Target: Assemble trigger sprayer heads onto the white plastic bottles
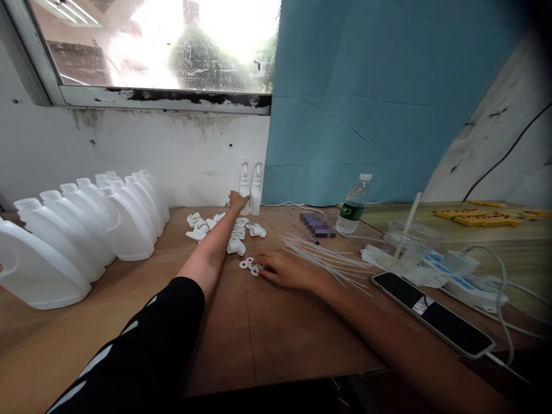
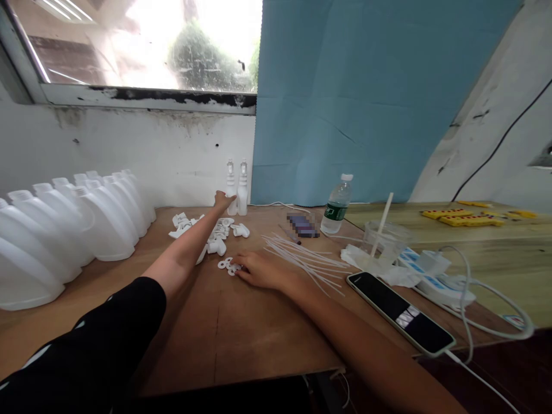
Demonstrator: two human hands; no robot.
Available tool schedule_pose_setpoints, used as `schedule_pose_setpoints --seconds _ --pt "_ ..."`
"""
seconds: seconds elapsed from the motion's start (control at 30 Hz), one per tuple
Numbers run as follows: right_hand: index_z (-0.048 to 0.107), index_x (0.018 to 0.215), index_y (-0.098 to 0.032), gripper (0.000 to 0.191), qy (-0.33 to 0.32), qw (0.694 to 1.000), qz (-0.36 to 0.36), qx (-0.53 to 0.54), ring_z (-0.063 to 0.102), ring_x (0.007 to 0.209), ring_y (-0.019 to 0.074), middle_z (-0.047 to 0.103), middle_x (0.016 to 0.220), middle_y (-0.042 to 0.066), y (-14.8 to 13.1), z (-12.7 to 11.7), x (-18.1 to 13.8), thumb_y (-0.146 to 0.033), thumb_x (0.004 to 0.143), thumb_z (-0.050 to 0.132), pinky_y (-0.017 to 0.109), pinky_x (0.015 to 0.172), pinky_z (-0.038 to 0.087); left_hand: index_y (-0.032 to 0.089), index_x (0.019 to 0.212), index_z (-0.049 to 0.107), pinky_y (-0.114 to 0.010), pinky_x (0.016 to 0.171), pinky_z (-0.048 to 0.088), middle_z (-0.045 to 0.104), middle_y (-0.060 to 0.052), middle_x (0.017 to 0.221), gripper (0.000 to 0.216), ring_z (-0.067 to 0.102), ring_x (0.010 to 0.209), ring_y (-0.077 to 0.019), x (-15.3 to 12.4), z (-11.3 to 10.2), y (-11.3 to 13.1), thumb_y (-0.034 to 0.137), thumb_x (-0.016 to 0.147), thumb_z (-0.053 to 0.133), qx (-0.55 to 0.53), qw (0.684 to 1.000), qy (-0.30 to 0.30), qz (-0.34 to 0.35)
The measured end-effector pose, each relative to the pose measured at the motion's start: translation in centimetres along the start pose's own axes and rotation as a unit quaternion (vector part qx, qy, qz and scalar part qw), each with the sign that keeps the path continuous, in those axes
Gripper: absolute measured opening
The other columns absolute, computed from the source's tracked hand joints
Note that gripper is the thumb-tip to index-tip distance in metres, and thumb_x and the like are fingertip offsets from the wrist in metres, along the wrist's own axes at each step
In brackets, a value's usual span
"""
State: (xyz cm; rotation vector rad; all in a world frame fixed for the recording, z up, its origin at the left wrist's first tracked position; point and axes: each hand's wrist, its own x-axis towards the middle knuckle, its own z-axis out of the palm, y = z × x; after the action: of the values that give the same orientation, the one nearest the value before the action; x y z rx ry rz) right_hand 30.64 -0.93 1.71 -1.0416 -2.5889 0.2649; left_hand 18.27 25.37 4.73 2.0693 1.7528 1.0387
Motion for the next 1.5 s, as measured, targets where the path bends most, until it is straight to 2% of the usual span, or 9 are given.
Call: schedule_pose_setpoints --seconds 0.1,0.23,0.43,0.63,0.8,0.93,1.1,1.27,1.5 --pt "0.058 0.122 -0.020 0.034 0.010 1.000 0.000 0.002 0.061 0.097 0.0198 0.065 0.107 0.008 -0.3 -0.2 0.1 -0.014 0.089 0.052 0.032 0.086 0.047 0.015 0.122 0.053 -0.044 0.087 0.051 0.056 -0.010 0.122 0.036 0.059 0.105 -0.0227 -1.0 -2.0 0.4 0.034 0.091 0.056 0.036 0.996 -0.046 0.074" --pt "0.060 0.120 -0.020 0.034 0.009 1.000 0.006 -0.002 0.061 0.085 0.0189 0.066 0.097 0.006 -1.2 -0.9 0.0 -0.013 0.088 0.052 0.031 0.079 0.048 0.015 0.119 0.055 -0.042 0.086 0.052 0.058 -0.009 0.119 0.033 0.060 0.101 -0.0213 -3.4 -4.2 0.4 0.033 0.091 0.056 0.081 0.957 -0.187 0.208" --pt "0.065 0.108 -0.017 0.024 -0.001 1.000 0.018 -0.018 0.061 0.081 0.0204 0.064 0.093 0.008 -2.1 -1.7 -0.2 -0.017 0.087 0.054 0.032 0.074 0.047 0.015 0.116 0.057 -0.042 0.086 0.052 0.059 -0.009 0.116 0.031 0.060 0.100 -0.0212 -7.4 -4.0 -0.2 0.034 0.091 0.057 0.155 0.886 -0.315 0.302" --pt "0.067 0.096 -0.017 0.017 0.008 1.000 0.012 -0.021 0.061 0.079 0.0183 0.064 0.090 0.007 -1.1 -0.9 0.0 -0.014 0.087 0.053 0.029 0.073 0.047 0.015 0.115 0.057 -0.042 0.086 0.052 0.060 -0.009 0.115 0.031 0.060 0.099 -0.0206 -9.1 -4.0 0.3 0.034 0.091 0.056 0.159 0.890 -0.272 0.330" --pt "0.065 0.095 -0.017 0.014 0.049 0.998 0.018 -0.017 0.061 0.078 0.0187 0.066 0.086 0.006 -0.5 0.0 0.3 -0.013 0.084 0.057 0.028 0.070 0.047 0.017 0.117 0.057 -0.038 0.091 0.047 0.064 -0.007 0.108 0.034 0.060 0.100 -0.0220 -11.5 -7.4 1.4 0.033 0.087 0.058 0.095 0.912 -0.185 0.353" --pt "0.065 0.085 -0.016 0.008 0.085 0.996 0.018 -0.012 0.061 0.074 0.0185 0.067 0.082 0.006 -0.1 0.0 0.3 -0.012 0.083 0.058 0.029 0.068 0.046 0.021 0.120 0.054 -0.029 0.086 0.046 0.063 -0.004 0.107 0.035 0.060 0.095 -0.0191 -16.3 -11.5 0.7 0.028 0.087 0.049 0.035 0.921 -0.135 0.363" --pt "0.063 0.081 -0.017 0.010 0.153 0.988 0.022 -0.005 0.056 0.064 0.0164 0.064 0.074 0.004 0.5 -0.6 0.3 -0.016 0.086 0.055 0.028 0.062 0.044 0.025 0.121 0.058 -0.027 0.081 0.047 0.061 -0.003 0.098 0.038 0.059 0.088 -0.0170 -23.4 -14.6 -2.1 0.026 0.084 0.053 0.011 0.904 -0.170 0.393" --pt "0.062 0.087 -0.019 0.015 0.215 0.977 -0.003 0.013 0.056 0.066 0.0160 0.064 0.079 0.005 -0.5 -0.6 0.3 -0.027 0.093 0.050 0.029 0.063 0.046 0.028 0.130 0.051 -0.033 0.086 0.046 0.060 -0.005 0.100 0.044 0.057 0.093 -0.0205 -26.8 -14.1 -4.1 0.026 0.086 0.051 0.011 0.886 -0.200 0.418" --pt "0.060 0.099 -0.022 0.013 0.212 0.970 -0.107 0.048 0.063 0.090 0.0199 0.067 0.098 0.008 -2.4 0.9 0.1 -0.022 0.094 0.048 0.033 0.078 0.051 0.021 0.117 0.047 -0.028 0.070 0.049 0.060 -0.003 0.097 0.039 0.059 0.078 -0.0152 -27.3 -12.1 -5.8 0.035 0.082 0.058 -0.108 0.935 -0.179 0.285"
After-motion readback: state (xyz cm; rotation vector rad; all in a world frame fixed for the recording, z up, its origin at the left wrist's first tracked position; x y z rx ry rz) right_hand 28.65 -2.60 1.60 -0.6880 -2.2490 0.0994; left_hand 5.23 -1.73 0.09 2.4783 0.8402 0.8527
